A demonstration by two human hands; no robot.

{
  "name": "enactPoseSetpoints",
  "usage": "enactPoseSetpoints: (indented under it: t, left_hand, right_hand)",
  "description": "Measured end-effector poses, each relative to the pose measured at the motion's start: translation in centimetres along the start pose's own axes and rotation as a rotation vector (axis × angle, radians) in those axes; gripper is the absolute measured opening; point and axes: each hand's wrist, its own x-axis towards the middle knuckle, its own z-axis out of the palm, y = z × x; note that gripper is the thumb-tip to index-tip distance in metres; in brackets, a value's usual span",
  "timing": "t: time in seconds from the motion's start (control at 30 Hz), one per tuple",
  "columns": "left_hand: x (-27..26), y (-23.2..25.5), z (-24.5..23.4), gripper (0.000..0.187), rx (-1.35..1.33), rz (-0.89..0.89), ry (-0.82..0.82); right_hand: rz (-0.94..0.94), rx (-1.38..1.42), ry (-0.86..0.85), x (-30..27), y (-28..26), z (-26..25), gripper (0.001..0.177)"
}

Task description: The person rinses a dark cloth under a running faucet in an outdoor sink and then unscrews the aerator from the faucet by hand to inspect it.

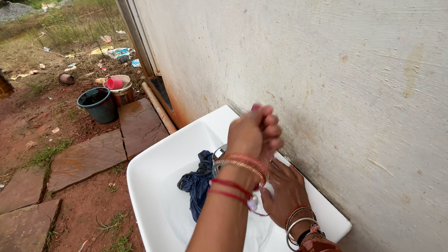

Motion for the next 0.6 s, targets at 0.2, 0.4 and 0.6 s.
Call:
enactPoseSetpoints:
  t: [0.2, 0.4, 0.6]
  left_hand:
    - [1.2, 0.4, 2.3, 0.021, 2.188, 0.228, 0.064]
    - [3.9, -1.9, 0.8, 0.048, 2.254, 0.235, 0.202]
    - [9.7, -0.4, 0.0, 0.032, 2.061, -0.113, 0.144]
  right_hand:
    - [0.002, 0.046, 0.040, 0.3, -0.3, -0.6, 0.076]
    - [0.126, -0.135, -0.244, 0.4, -3.1, -3.3, 0.085]
    - [0.138, -0.245, -0.284, 0.8, -4.2, -4.3, 0.100]
